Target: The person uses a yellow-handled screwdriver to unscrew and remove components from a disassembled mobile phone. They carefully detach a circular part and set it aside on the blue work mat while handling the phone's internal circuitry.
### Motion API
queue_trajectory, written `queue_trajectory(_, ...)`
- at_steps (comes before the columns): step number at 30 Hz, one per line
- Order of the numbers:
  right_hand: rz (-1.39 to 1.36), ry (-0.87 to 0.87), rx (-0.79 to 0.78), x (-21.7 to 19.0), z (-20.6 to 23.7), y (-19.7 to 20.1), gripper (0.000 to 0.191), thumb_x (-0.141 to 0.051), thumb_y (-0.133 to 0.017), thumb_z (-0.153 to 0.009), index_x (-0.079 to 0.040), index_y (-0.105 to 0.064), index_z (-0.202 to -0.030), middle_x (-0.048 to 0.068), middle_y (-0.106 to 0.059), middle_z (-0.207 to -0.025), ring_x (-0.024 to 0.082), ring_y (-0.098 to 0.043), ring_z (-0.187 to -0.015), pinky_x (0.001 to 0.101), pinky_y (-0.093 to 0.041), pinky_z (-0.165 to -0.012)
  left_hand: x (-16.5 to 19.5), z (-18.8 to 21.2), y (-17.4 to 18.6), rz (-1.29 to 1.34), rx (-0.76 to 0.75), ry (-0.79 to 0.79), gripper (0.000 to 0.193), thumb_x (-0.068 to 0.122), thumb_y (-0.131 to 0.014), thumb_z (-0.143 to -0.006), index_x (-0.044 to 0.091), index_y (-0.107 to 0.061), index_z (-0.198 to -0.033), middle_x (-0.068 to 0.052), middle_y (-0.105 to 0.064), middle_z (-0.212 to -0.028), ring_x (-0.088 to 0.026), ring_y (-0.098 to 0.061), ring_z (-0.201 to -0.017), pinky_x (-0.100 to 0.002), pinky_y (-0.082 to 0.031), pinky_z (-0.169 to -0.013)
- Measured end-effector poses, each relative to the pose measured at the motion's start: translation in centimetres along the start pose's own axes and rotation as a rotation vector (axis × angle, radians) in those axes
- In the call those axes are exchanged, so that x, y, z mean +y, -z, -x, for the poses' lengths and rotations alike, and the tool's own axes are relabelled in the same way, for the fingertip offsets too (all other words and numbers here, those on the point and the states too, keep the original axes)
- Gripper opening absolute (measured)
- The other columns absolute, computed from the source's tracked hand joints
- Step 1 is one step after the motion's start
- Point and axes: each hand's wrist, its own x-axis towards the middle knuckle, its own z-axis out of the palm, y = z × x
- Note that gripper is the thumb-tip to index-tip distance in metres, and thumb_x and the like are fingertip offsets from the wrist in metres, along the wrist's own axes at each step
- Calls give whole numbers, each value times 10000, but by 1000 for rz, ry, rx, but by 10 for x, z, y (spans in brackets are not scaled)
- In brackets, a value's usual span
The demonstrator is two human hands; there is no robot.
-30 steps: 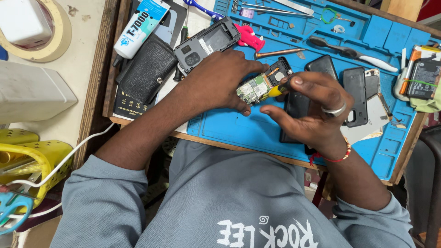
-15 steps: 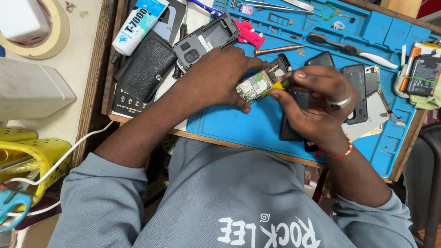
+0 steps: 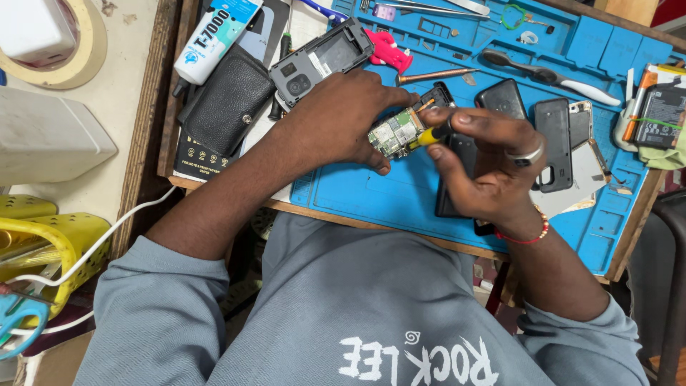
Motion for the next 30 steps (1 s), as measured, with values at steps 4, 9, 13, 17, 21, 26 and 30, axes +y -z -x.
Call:
queue_trajectory(4, 174, 15, 30, 3, 3, -2, 655, -26, -924, -817, -28, -470, -1288, 192, -580, -1179, 213, -670, -1033, 302, -635, -865, 0, 0, 0, 4, -19, 18, 979, 456, -997, -503, 145, -630, -1355, -181, -676, -1052, -397, -652, -1016, -519, -525, -866)
queue_trajectory(9, 39, -52, 54, 5, 11, -6, 588, 84, -819, -975, -60, -420, -1382, 172, -611, -1234, 227, -731, -1113, 305, -685, -892, 0, 1, 0, 9, -12, 8, 981, 451, -996, -512, 150, -628, -1371, -192, -673, -1048, -403, -651, -1013, -518, -524, -875)
queue_trajectory(13, 30, -73, 67, 9, 15, -3, 607, 123, -791, -957, -55, -382, -1369, 200, -609, -1238, 275, -728, -1123, 340, -687, -906, 0, 0, 0, -1, -17, 16, 988, 457, -997, -499, 150, -630, -1364, -190, -674, -1057, -403, -652, -1018, -521, -525, -871)
queue_trajectory(17, 9, -80, 70, 11, 17, -3, 621, 129, -798, -991, -67, -375, -1400, 186, -619, -1223, 252, -739, -1124, 313, -683, -913, 0, 0, -1, -7, -16, 18, 998, 464, -999, -492, 150, -629, -1364, -190, -675, -1049, -400, -656, -1016, -521, -528, -870)
queue_trajectory(21, 18, -87, 57, 12, 17, -2, 617, 121, -798, -994, -68, -376, -1403, 188, -617, -1225, 251, -738, -1125, 307, -680, -910, 0, 0, -1, -8, -12, 9, 997, 465, -1001, -493, 148, -632, -1363, -194, -675, -1055, -402, -656, -1017, -521, -529, -875)
queue_trajectory(26, 65, -53, 32, 11, 15, -1, 615, 106, -797, -992, -69, -367, -1395, 187, -612, -1221, 250, -728, -1144, 294, -684, -897, 0, 0, -1, -2, -23, 36, 1000, 467, -997, -494, 152, -627, -1368, -190, -673, -1061, -396, -659, -1014, -517, -530, -870)
queue_trajectory(30, 49, -76, 36, 9, 14, -2, 612, 112, -794, -1004, -76, -364, -1396, 187, -597, -1236, 243, -723, -1162, 289, -678, -903, 0, 1, -1, 4, 8, 7, 999, 462, -1001, -495, 146, -631, -1368, -198, -672, -1053, -407, -655, -1006, -524, -527, -860)
